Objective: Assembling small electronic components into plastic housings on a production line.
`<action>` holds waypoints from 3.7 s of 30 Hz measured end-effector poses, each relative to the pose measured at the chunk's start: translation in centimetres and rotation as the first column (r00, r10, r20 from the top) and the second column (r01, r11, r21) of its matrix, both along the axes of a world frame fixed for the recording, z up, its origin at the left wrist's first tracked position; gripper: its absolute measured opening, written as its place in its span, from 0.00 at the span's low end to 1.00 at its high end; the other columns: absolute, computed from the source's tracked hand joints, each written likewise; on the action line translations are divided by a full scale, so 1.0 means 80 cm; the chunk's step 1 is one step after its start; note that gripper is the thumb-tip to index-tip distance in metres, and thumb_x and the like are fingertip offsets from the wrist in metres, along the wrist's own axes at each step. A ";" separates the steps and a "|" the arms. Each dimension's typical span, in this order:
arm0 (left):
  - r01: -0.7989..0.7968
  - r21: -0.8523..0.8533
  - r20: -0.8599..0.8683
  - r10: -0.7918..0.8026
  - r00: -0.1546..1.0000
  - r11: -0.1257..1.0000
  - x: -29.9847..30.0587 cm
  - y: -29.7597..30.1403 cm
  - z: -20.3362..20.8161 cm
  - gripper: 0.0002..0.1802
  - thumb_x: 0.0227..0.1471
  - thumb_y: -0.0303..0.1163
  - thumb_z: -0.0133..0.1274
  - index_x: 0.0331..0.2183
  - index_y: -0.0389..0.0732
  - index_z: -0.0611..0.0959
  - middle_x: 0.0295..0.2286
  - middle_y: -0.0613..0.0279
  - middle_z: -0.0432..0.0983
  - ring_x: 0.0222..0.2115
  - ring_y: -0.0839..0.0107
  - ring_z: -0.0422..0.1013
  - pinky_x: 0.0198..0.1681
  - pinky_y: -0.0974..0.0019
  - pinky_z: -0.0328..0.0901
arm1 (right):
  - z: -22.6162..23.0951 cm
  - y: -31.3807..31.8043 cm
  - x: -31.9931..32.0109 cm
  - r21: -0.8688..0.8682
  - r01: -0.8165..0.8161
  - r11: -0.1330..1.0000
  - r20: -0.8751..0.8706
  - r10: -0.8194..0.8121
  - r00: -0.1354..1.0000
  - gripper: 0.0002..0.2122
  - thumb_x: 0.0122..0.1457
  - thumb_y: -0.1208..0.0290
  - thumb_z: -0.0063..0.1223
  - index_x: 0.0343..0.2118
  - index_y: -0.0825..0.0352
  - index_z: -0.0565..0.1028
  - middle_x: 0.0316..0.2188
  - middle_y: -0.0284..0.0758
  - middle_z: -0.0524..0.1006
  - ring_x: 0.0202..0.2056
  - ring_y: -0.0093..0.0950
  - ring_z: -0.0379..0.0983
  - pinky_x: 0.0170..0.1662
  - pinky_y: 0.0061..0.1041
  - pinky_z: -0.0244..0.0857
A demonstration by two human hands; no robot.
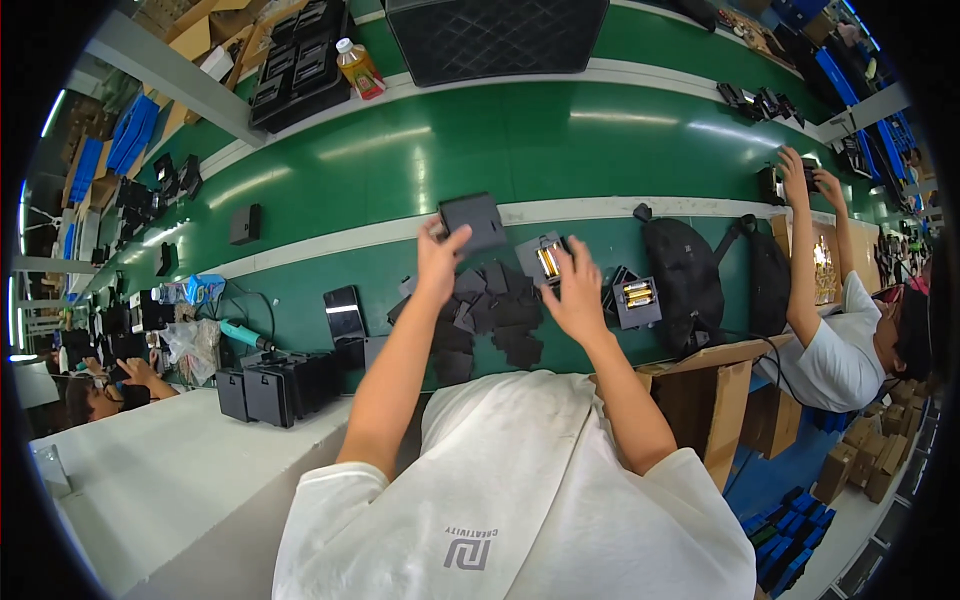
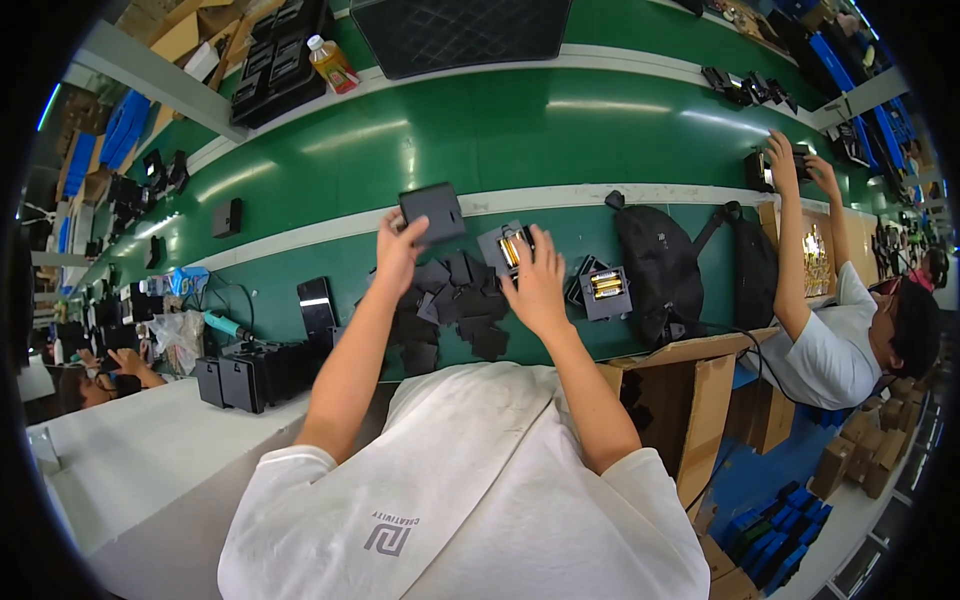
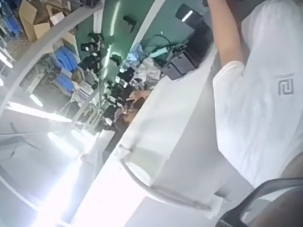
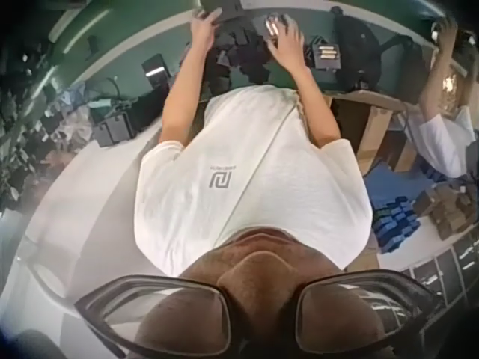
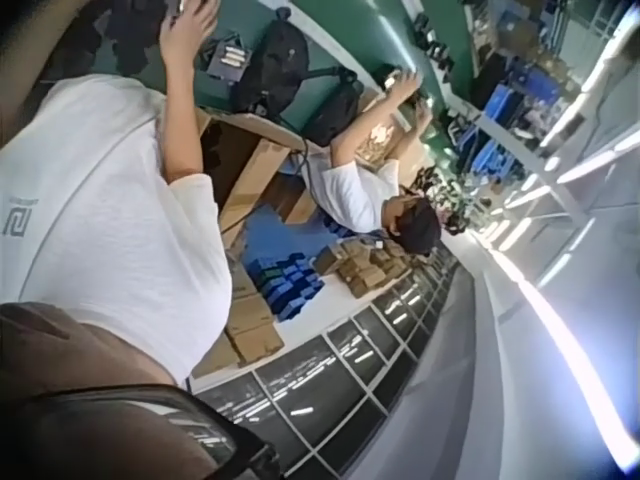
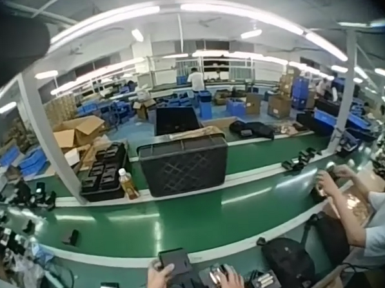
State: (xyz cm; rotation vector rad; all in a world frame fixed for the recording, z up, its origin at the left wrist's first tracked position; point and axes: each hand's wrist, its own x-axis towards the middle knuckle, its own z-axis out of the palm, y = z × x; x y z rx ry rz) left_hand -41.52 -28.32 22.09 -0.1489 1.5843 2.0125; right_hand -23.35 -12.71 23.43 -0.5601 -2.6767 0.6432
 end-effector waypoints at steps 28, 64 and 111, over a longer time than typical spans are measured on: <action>0.226 0.291 0.246 -0.301 0.921 0.930 0.088 -0.057 0.098 0.22 0.59 0.40 0.49 0.52 0.42 0.68 0.43 0.60 0.70 0.34 0.73 0.68 0.33 0.70 0.65 | 0.112 -0.027 0.022 -0.352 -0.423 0.835 0.029 0.462 0.887 0.23 0.40 0.74 0.62 0.42 0.64 0.66 0.59 0.42 0.60 0.56 0.42 0.62 0.55 0.44 0.59; 0.119 0.188 -0.107 -0.100 0.989 0.975 0.153 -0.080 0.103 0.15 0.50 0.17 0.51 0.33 0.43 0.63 0.34 0.64 0.67 0.33 0.77 0.65 0.36 0.75 0.63 | 0.138 -0.051 0.002 -0.446 -0.574 0.687 -0.261 0.514 0.817 0.34 0.48 0.72 0.60 0.61 0.62 0.62 0.62 0.42 0.60 0.60 0.40 0.58 0.61 0.41 0.53; 0.170 0.304 0.006 -0.180 0.984 0.937 0.149 -0.082 0.092 0.13 0.55 0.27 0.53 0.31 0.45 0.63 0.32 0.66 0.69 0.32 0.77 0.67 0.35 0.74 0.64 | 0.130 -0.057 0.019 -0.408 -0.592 0.695 -0.385 0.457 0.802 0.18 0.51 0.79 0.59 0.47 0.67 0.73 0.48 0.37 0.74 0.51 0.31 0.66 0.54 0.26 0.60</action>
